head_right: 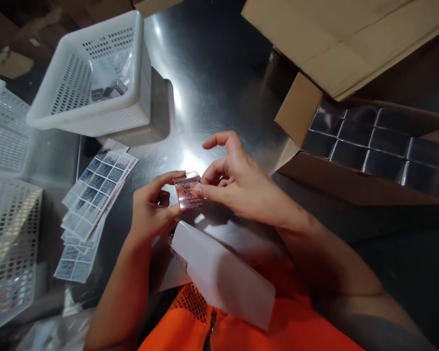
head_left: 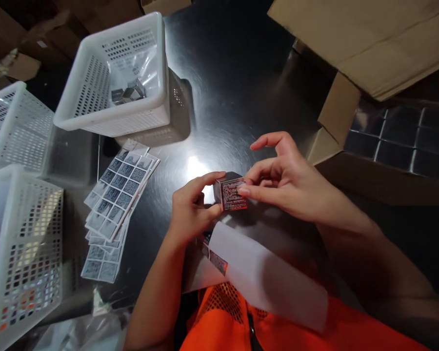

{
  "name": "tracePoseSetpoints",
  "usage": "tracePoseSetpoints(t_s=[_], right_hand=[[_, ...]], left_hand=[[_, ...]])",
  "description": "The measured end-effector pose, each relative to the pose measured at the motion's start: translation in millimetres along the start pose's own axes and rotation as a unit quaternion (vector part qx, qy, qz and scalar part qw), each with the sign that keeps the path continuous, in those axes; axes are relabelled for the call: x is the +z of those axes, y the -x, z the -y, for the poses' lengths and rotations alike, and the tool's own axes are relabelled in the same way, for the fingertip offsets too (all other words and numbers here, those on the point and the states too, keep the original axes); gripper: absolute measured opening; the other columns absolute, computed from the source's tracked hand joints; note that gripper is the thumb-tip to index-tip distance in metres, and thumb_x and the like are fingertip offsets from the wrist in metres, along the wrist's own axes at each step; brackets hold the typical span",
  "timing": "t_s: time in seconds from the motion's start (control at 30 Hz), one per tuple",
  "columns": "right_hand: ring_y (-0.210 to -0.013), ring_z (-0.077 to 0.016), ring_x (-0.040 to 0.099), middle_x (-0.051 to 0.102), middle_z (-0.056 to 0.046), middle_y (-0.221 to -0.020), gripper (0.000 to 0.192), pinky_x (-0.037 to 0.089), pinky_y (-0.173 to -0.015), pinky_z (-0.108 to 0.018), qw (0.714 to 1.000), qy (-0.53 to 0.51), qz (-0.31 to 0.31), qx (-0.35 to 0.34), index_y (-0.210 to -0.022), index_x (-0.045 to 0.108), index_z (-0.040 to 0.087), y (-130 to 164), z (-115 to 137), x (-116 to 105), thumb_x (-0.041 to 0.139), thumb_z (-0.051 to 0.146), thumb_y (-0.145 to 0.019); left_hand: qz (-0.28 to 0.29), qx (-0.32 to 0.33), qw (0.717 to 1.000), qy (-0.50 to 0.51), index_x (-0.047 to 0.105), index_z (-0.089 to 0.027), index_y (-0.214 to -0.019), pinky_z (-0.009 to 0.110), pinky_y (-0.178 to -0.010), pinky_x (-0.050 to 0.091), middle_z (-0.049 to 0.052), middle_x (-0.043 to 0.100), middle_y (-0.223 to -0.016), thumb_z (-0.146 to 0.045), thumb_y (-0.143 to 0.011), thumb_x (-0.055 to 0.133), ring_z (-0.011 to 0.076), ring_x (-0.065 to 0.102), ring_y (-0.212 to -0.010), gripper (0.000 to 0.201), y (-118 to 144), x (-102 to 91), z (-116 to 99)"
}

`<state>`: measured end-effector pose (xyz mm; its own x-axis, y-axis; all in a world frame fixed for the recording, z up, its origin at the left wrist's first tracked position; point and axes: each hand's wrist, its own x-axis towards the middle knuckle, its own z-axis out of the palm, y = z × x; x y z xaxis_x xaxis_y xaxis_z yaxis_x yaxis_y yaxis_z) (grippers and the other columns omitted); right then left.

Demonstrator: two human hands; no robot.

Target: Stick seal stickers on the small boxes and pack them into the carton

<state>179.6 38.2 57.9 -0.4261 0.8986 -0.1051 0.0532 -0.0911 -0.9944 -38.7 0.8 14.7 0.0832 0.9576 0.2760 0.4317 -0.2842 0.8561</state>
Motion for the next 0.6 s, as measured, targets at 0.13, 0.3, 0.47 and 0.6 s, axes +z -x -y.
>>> tracePoseSetpoints(t_s=[0.13,0.3,0.47,0.6], right_hand=[[-0.057,-0.0127,0.061,0.066,0.007,-0.074,0.060,0.044,-0.049,-0.024,1.000,-0.008,0.004,0.007,-0.117,0.040,0.030,0.1,1.0,-0.2,0.084,0.029,-0.077],[-0.055,-0.0118,0.059,0.065,0.008,-0.074,0.060,0.044,-0.049,-0.023,1.000,-0.007,0.002,0.010,-0.117,0.039,0.029,0.5,1.6,-0.2,0.083,0.028,-0.077],[-0.055,-0.0101,0.058,0.066,0.008,-0.074,0.058,0.043,-0.049,-0.021,1.000,-0.009,0.010,0.007,-0.117,0.037,0.029,1.0,1.7,0.0,0.080,0.026,-0.078],[-0.055,-0.0106,0.059,0.064,0.008,-0.073,0.060,0.044,-0.050,-0.022,1.000,-0.013,0.006,0.015,-0.116,0.038,0.029,0.5,2.1,0.0,0.083,0.025,-0.076]], left_hand=[[-0.006,0.008,1.000,-0.005,0.077,-0.025,-0.115,0.017,-0.041,0.026,-0.001,0.077,-0.094,-0.024,-0.068,0.090,0.0003,0.034,-0.044,0.049,-0.7,0.3,-2.2],[-0.007,0.011,1.000,-0.006,0.077,-0.026,-0.115,0.018,-0.040,0.025,-0.002,0.077,-0.095,-0.026,-0.069,0.089,0.0003,0.034,-0.044,0.048,-0.2,0.8,-3.0],[-0.008,0.007,1.000,-0.018,0.076,-0.025,-0.116,0.018,-0.041,0.025,-0.001,0.077,-0.094,-0.028,-0.069,0.091,0.0007,0.034,-0.044,0.049,0.6,1.2,-2.9],[-0.009,0.016,1.000,-0.009,0.076,-0.027,-0.116,0.018,-0.041,0.027,-0.002,0.077,-0.095,-0.026,-0.069,0.091,0.0006,0.034,-0.044,0.050,0.5,1.8,-3.2]])
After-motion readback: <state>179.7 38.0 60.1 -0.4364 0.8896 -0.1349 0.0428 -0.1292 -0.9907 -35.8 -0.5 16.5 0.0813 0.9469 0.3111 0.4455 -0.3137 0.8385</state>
